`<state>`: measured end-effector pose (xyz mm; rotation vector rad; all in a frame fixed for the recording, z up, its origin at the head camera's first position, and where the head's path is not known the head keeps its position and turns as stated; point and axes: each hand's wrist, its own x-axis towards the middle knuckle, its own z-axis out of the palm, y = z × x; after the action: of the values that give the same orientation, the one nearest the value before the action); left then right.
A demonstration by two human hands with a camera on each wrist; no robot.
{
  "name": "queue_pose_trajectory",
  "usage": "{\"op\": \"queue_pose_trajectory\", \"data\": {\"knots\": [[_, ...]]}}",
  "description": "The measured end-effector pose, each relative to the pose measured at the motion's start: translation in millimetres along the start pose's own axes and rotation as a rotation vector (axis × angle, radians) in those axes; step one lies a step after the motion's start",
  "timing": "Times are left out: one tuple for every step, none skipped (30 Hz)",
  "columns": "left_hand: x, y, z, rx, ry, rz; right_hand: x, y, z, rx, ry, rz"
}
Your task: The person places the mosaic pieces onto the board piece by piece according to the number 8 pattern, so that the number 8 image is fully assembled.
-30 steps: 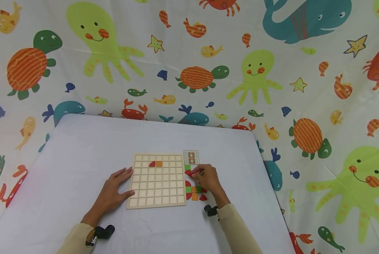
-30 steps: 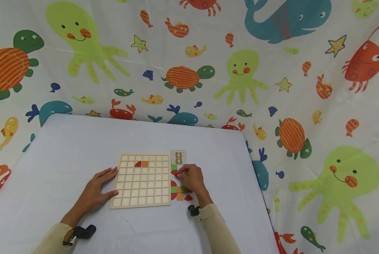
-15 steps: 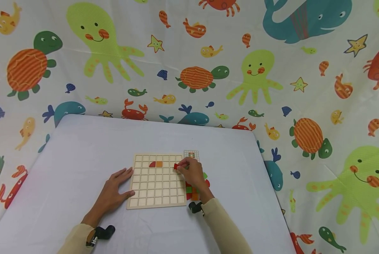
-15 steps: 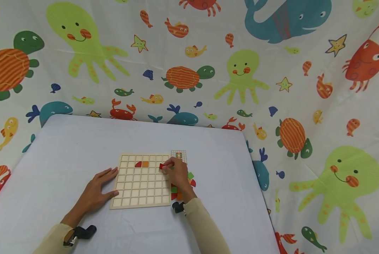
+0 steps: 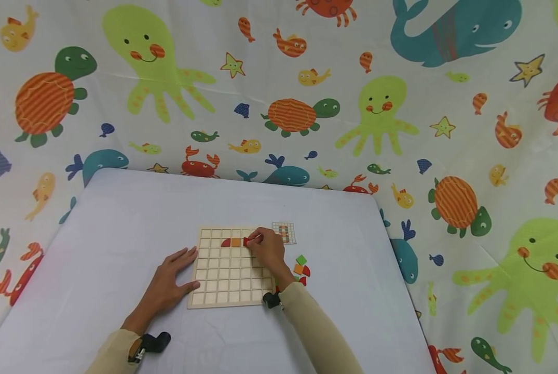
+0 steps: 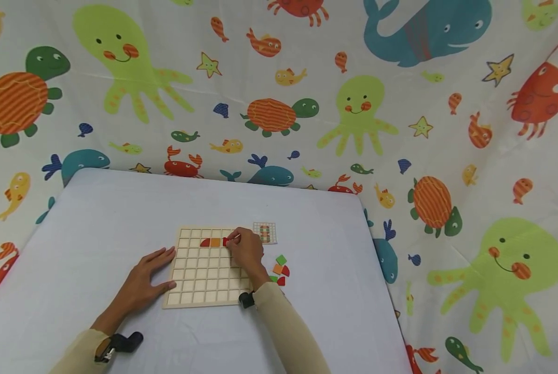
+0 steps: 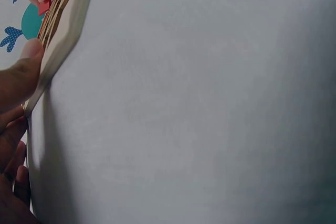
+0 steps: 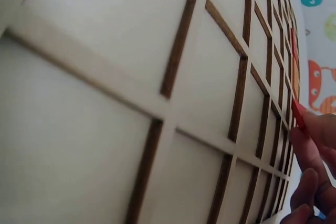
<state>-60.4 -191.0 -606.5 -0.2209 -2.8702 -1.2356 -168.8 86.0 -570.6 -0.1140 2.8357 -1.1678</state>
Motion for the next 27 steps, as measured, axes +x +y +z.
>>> {"op": "queue_pose_trajectory", "data": {"knots": [[0.1, 0.0, 0.1, 0.000, -0.003, -0.002, 0.3, -1.2, 1.1, -0.012, 0.006, 0.006], [0.3, 0.1, 0.1, 0.001, -0.004, -0.003, 0.6, -2.5, 1.8, -0.022, 0.014, 0.009], [0.3, 0.3, 0.1, 0.003, -0.007, -0.004, 0.8, -3.6, 2.6, -0.031, 0.021, 0.012], [0.4, 0.4, 0.1, 0.004, -0.007, -0.005, 1.1, -4.9, 3.1, -0.040, 0.024, 0.016], [0.3, 0.6, 0.0, 0.004, -0.007, -0.006, 1.0, -6.2, 3.5, -0.047, 0.026, 0.019], [0.3, 0.6, -0.1, 0.002, -0.006, -0.006, 1.0, -7.6, 3.7, -0.053, 0.025, 0.024], [0.2, 0.6, -0.2, 0.001, -0.006, -0.007, 1.0, -8.6, 4.1, -0.057, 0.024, 0.026], [0.2, 0.7, -0.2, 0.000, -0.003, -0.006, 0.9, -9.4, 4.3, -0.065, 0.020, 0.030], [0.1, 0.7, -0.1, 0.000, -0.002, -0.004, 0.7, -9.9, 4.8, -0.074, 0.017, 0.034], [0.1, 0.5, 0.0, 0.001, 0.001, -0.001, 0.5, -10.4, 5.1, -0.081, 0.015, 0.037], [0.0, 0.5, 0.1, 0.000, 0.003, 0.002, 0.2, -10.8, 5.4, -0.086, 0.014, 0.040], [0.1, 0.3, 0.3, 0.001, 0.005, 0.005, -0.1, -11.1, 5.8, -0.091, 0.013, 0.043], [0.0, 0.4, 0.5, 0.002, 0.007, 0.008, -0.4, -11.2, 6.1, -0.095, 0.014, 0.045], [0.0, 0.4, 0.7, 0.002, 0.009, 0.010, -0.8, -11.4, 6.3, -0.097, 0.015, 0.045], [-0.1, 0.6, 0.7, 0.003, 0.011, 0.011, -1.1, -11.3, 6.6, -0.098, 0.018, 0.041], [-0.2, 0.7, 0.7, 0.002, 0.013, 0.012, -1.5, -11.4, 6.6, -0.095, 0.022, 0.034], [-0.2, 0.8, 0.7, 0.001, 0.013, 0.012, -1.8, -11.4, 6.8, -0.092, 0.024, 0.028], [-0.4, 1.0, 0.5, 0.000, 0.011, 0.010, -2.0, -11.4, 7.0, -0.092, 0.027, 0.020], [-0.4, 1.0, 0.4, -0.002, 0.011, 0.008, -2.1, -11.4, 7.1, -0.089, 0.030, 0.012], [-0.5, 1.0, 0.3, -0.003, 0.010, 0.006, -2.2, -11.3, 7.2, -0.091, 0.031, 0.004], [-0.6, 1.0, 0.3, -0.003, 0.009, 0.004, -2.2, -11.1, 7.2, -0.092, 0.031, -0.003], [-0.5, 0.9, 0.3, -0.003, 0.007, 0.002, -2.1, -10.8, 7.3, -0.093, 0.030, -0.007], [-0.5, 0.7, 0.4, 0.000, 0.005, -0.001, -1.8, -10.5, 7.2, -0.095, 0.027, -0.010], [-0.5, 0.7, 0.4, 0.000, 0.003, -0.003, -1.6, -10.0, 7.1, -0.098, 0.025, -0.014], [-0.5, 0.4, 0.6, 0.003, 0.003, -0.005, -1.3, -9.4, 6.8, -0.099, 0.019, -0.014], [-0.5, 0.4, 0.7, 0.005, 0.002, -0.006, -1.1, -8.8, 6.4, -0.100, 0.012, -0.018], [-0.7, 0.6, 0.8, 0.005, 0.000, -0.007, -0.7, -8.1, 5.8, -0.096, 0.005, -0.022]]}}
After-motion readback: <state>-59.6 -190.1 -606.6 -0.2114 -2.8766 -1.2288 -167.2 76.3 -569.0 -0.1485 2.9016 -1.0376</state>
